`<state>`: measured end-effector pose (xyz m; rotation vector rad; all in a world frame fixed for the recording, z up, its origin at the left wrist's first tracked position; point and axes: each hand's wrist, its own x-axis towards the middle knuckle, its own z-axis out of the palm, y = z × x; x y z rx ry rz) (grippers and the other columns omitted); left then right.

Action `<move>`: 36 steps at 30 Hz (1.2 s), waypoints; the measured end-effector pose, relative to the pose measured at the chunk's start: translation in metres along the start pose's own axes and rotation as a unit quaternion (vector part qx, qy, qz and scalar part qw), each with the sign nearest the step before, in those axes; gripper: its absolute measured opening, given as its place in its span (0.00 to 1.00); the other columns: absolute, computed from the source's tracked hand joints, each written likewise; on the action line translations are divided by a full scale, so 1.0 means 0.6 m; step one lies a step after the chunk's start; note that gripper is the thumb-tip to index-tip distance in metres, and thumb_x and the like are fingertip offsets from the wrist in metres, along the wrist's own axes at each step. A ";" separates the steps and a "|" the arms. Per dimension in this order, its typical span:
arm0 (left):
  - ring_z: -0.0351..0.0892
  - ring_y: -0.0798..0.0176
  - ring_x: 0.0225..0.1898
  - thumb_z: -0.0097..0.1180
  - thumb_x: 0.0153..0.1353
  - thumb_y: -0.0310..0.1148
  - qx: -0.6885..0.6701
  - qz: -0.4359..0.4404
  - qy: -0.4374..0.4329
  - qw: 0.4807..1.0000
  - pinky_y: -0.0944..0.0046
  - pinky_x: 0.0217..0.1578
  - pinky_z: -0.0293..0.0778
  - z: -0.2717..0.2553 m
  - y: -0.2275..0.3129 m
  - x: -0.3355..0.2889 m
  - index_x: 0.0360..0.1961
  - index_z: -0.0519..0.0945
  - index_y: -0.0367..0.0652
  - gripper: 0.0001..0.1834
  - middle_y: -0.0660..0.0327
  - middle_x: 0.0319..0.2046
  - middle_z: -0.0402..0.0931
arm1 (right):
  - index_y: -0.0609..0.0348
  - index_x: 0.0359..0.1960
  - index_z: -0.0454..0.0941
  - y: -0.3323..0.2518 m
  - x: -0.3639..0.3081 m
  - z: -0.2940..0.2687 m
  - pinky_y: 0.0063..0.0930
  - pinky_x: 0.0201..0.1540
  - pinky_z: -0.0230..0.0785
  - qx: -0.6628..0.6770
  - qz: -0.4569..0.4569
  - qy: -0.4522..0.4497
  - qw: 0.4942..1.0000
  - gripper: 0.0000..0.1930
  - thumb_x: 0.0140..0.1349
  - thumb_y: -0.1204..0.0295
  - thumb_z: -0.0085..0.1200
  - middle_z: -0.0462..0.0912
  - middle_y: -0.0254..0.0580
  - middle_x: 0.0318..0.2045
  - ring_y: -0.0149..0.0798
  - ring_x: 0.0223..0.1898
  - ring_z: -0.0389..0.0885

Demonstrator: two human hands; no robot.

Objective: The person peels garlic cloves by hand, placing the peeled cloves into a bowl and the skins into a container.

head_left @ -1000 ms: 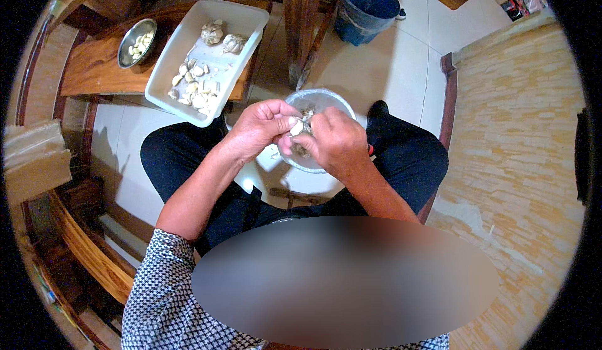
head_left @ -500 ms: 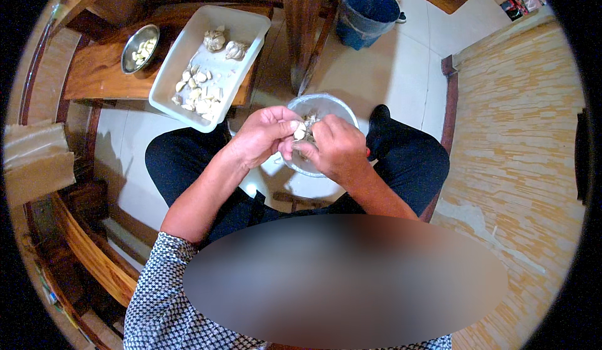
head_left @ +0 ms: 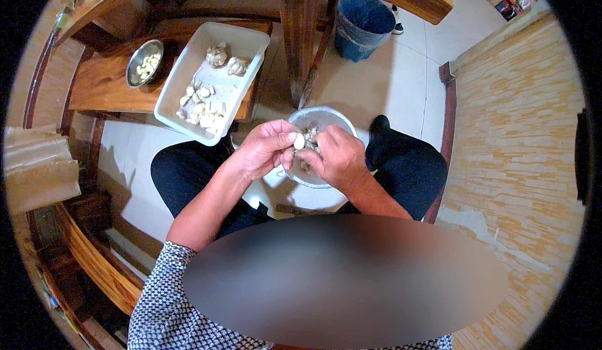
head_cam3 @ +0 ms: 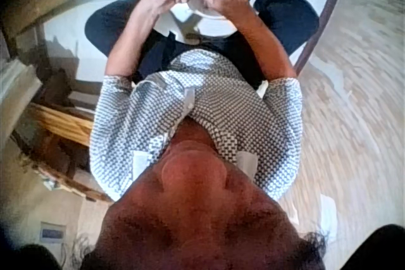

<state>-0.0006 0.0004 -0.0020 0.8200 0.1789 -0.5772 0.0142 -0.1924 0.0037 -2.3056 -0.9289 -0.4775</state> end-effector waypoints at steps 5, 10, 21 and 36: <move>0.75 0.71 0.21 0.53 0.60 0.32 -0.042 -0.011 -0.010 0.999 0.70 0.19 0.73 -0.004 -0.007 0.003 0.36 0.74 0.40 0.07 0.62 0.27 0.76 | 0.55 0.23 0.69 -0.004 0.003 0.006 0.35 0.22 0.69 0.031 0.003 0.010 0.999 0.18 0.43 0.57 0.63 0.69 0.41 0.22 0.43 0.21 0.74; 0.75 0.69 0.22 0.52 0.61 0.31 0.022 0.011 -0.012 1.000 0.67 0.21 0.75 0.006 -0.007 0.002 0.38 0.74 0.40 0.07 0.61 0.28 0.76 | 0.56 0.25 0.69 0.000 0.002 0.007 0.36 0.23 0.70 0.051 0.012 -0.003 0.999 0.17 0.45 0.59 0.62 0.70 0.42 0.23 0.45 0.23 0.75; 0.75 0.69 0.22 0.52 0.61 0.29 0.142 0.046 0.042 0.988 0.69 0.23 0.76 -0.007 -0.008 0.004 0.39 0.73 0.36 0.09 0.60 0.29 0.76 | 0.62 0.33 0.77 -0.015 0.002 0.006 0.33 0.32 0.72 0.186 0.138 0.030 0.973 0.09 0.51 0.72 0.58 0.79 0.47 0.28 0.45 0.27 0.80; 0.72 0.72 0.22 0.52 0.60 0.26 0.285 0.103 0.047 0.952 0.71 0.23 0.72 -0.013 -0.039 0.013 0.39 0.73 0.36 0.07 0.65 0.23 0.73 | 0.62 0.36 0.79 0.010 -0.037 0.038 0.24 0.34 0.71 0.301 0.328 -0.036 0.895 0.09 0.55 0.72 0.55 0.82 0.36 0.27 0.26 0.29 0.77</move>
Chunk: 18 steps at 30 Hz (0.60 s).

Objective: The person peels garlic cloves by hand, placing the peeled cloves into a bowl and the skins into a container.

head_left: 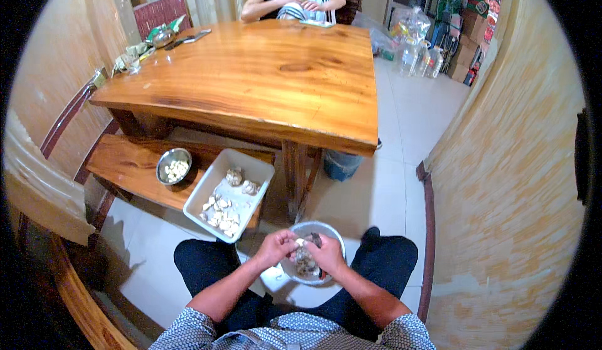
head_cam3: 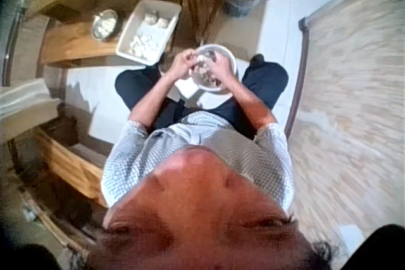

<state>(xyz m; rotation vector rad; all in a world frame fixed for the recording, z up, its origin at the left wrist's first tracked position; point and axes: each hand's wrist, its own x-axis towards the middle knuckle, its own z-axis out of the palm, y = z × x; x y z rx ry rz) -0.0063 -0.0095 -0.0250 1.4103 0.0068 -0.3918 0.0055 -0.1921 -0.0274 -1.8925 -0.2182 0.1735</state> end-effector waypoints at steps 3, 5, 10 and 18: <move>0.72 0.73 0.20 0.52 0.60 0.26 0.023 -0.003 0.007 1.000 0.72 0.22 0.71 0.007 0.003 0.004 0.39 0.73 0.36 0.07 0.65 0.22 0.73 | 0.62 0.35 0.79 0.018 0.009 -0.004 0.23 0.30 0.70 -0.020 -0.011 -0.006 1.000 0.09 0.56 0.71 0.55 0.81 0.35 0.24 0.25 0.26 0.76; 0.72 0.73 0.20 0.52 0.60 0.26 0.022 0.004 0.008 1.000 0.73 0.22 0.70 0.004 0.009 0.014 0.38 0.73 0.36 0.07 0.65 0.22 0.73 | 0.62 0.36 0.79 0.019 0.021 -0.008 0.21 0.27 0.68 -0.002 0.031 -0.018 0.999 0.09 0.57 0.70 0.54 0.79 0.33 0.23 0.23 0.23 0.74; 0.72 0.73 0.21 0.51 0.60 0.25 -0.036 -0.012 0.023 0.999 0.72 0.22 0.71 -0.001 -0.008 0.009 0.38 0.72 0.36 0.06 0.65 0.23 0.73 | 0.61 0.37 0.78 -0.001 0.017 0.004 0.19 0.23 0.66 0.135 0.121 -0.061 0.982 0.08 0.59 0.72 0.53 0.78 0.30 0.22 0.22 0.20 0.72; 0.74 0.72 0.21 0.51 0.61 0.26 0.003 -0.022 0.020 1.000 0.71 0.24 0.73 0.000 0.004 0.013 0.37 0.72 0.37 0.05 0.62 0.26 0.76 | 0.61 0.35 0.77 -0.003 0.021 -0.004 0.18 0.23 0.66 0.097 0.102 -0.071 0.988 0.06 0.58 0.73 0.52 0.78 0.29 0.23 0.21 0.20 0.71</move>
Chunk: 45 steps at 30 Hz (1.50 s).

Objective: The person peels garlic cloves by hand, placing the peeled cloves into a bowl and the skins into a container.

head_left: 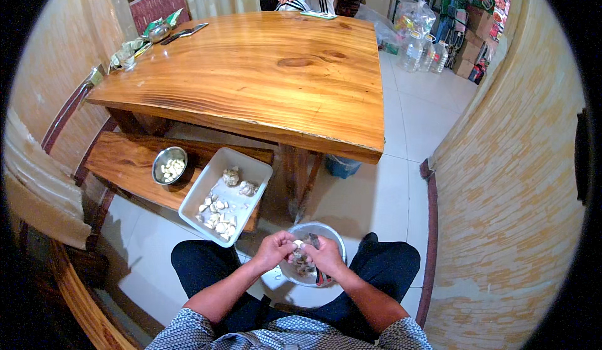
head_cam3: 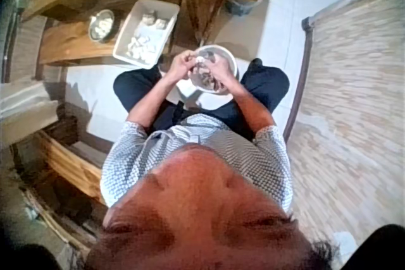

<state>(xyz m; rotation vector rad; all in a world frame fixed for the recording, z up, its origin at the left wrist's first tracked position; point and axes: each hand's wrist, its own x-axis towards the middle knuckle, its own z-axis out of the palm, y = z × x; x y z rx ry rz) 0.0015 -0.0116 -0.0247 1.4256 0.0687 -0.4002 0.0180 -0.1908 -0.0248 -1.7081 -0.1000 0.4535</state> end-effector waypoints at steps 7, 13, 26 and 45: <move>0.73 0.73 0.22 0.52 0.60 0.26 0.001 0.002 -0.010 1.000 0.71 0.23 0.72 -0.006 0.000 0.002 0.37 0.73 0.37 0.05 0.64 0.25 0.75 | 0.62 0.33 0.76 -0.010 -0.005 -0.008 0.19 0.23 0.67 -0.005 0.023 -0.018 1.000 0.06 0.58 0.72 0.52 0.77 0.30 0.22 0.22 0.19 0.72; 0.73 0.74 0.22 0.52 0.61 0.27 0.066 0.021 -0.001 0.998 0.72 0.23 0.71 -0.007 0.004 0.000 0.37 0.74 0.38 0.05 0.66 0.24 0.74 | 0.63 0.33 0.75 -0.011 -0.006 -0.008 0.21 0.23 0.68 -0.031 0.006 -0.015 0.999 0.06 0.58 0.73 0.51 0.77 0.32 0.21 0.23 0.19 0.73; 0.74 0.74 0.22 0.51 0.63 0.30 -0.011 -0.016 -0.069 0.997 0.73 0.25 0.72 -0.014 0.002 -0.002 0.41 0.73 0.38 0.09 0.65 0.27 0.76 | 0.63 0.36 0.74 -0.001 -0.004 -0.012 0.19 0.23 0.67 0.034 0.003 -0.057 0.998 0.07 0.57 0.75 0.50 0.76 0.30 0.23 0.23 0.20 0.72; 0.74 0.73 0.23 0.51 0.63 0.30 0.004 -0.016 -0.077 0.997 0.72 0.26 0.72 -0.007 0.006 -0.004 0.43 0.73 0.37 0.10 0.65 0.28 0.76 | 0.65 0.39 0.73 -0.011 -0.011 -0.015 0.20 0.23 0.68 0.013 -0.006 -0.052 0.999 0.10 0.57 0.73 0.49 0.76 0.32 0.22 0.24 0.20 0.73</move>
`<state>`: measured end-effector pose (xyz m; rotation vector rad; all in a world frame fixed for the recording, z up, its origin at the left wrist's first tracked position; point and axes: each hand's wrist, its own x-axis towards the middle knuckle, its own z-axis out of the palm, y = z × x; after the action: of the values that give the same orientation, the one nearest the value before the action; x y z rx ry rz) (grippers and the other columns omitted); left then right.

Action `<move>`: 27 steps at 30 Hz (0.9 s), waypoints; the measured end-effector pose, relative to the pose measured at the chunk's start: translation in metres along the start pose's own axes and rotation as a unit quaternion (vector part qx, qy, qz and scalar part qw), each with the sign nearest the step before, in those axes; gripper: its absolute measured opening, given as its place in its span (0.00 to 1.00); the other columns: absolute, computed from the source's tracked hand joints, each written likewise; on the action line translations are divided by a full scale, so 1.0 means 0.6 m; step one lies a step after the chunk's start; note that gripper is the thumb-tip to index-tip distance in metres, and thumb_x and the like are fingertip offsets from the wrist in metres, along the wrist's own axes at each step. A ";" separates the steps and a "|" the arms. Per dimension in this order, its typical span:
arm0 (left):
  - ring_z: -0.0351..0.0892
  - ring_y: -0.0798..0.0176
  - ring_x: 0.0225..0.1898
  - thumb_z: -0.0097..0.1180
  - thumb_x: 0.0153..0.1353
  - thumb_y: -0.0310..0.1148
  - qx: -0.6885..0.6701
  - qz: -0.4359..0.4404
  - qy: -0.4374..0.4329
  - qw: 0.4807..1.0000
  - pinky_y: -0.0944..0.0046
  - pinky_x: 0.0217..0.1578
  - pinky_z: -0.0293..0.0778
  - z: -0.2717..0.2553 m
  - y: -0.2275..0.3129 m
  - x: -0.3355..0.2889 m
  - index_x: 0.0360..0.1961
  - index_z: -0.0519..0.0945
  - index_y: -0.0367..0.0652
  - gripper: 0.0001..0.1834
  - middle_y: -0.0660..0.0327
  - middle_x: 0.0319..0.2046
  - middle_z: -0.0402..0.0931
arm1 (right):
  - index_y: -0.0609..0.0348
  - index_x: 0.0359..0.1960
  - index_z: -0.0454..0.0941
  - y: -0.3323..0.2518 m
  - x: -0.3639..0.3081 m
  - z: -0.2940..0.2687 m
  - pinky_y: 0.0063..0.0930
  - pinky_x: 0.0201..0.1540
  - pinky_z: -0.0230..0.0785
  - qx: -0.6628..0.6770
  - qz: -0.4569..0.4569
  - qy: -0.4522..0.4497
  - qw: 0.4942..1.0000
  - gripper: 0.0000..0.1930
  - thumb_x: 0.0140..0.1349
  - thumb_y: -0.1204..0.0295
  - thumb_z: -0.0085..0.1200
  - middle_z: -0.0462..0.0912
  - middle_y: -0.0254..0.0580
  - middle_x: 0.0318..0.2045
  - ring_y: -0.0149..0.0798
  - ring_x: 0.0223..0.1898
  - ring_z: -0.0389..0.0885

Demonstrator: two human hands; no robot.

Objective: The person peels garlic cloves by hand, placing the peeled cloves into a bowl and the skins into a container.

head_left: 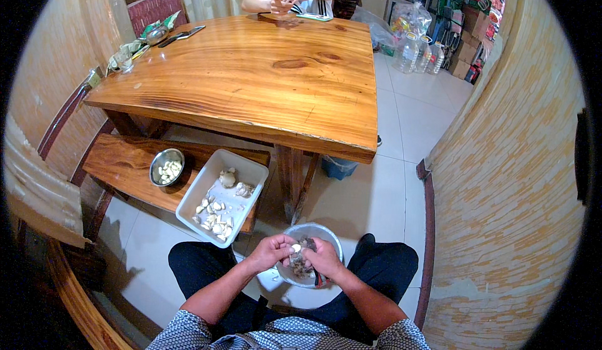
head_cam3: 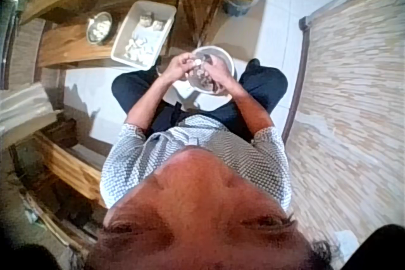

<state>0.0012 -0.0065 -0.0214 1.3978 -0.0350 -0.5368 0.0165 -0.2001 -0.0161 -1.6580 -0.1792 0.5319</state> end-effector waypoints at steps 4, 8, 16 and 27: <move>0.74 0.73 0.23 0.50 0.63 0.29 0.005 0.001 -0.003 1.000 0.72 0.26 0.72 0.000 0.000 0.000 0.43 0.73 0.37 0.10 0.65 0.27 0.76 | 0.66 0.41 0.73 0.000 0.000 0.000 0.20 0.23 0.68 -0.010 -0.002 0.002 1.000 0.12 0.56 0.74 0.49 0.76 0.32 0.23 0.23 0.20 0.73; 0.73 0.74 0.23 0.50 0.63 0.29 0.001 0.003 -0.012 1.000 0.73 0.26 0.71 0.001 0.003 -0.001 0.43 0.73 0.37 0.10 0.65 0.28 0.75 | 0.67 0.41 0.73 -0.007 -0.003 -0.001 0.20 0.23 0.68 -0.019 0.001 0.003 1.000 0.13 0.56 0.74 0.49 0.76 0.32 0.23 0.23 0.20 0.72; 0.71 0.75 0.23 0.49 0.63 0.28 -0.004 0.007 -0.032 0.999 0.75 0.25 0.69 -0.001 0.002 -0.002 0.43 0.73 0.36 0.10 0.65 0.28 0.75 | 0.66 0.40 0.74 -0.011 -0.004 0.000 0.20 0.23 0.68 0.000 0.011 -0.005 1.000 0.12 0.55 0.73 0.48 0.76 0.32 0.23 0.23 0.20 0.72; 0.72 0.75 0.25 0.49 0.63 0.27 -0.036 0.009 -0.040 0.998 0.75 0.27 0.70 0.005 0.000 -0.003 0.45 0.73 0.36 0.10 0.65 0.29 0.75 | 0.64 0.40 0.74 0.006 0.000 0.002 0.20 0.23 0.69 0.000 0.001 0.014 1.000 0.12 0.55 0.74 0.48 0.78 0.33 0.26 0.23 0.20 0.73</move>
<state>-0.0016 -0.0084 -0.0202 1.3035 -0.0912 -0.5738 0.0153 -0.1996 -0.0197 -1.6655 -0.1586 0.5099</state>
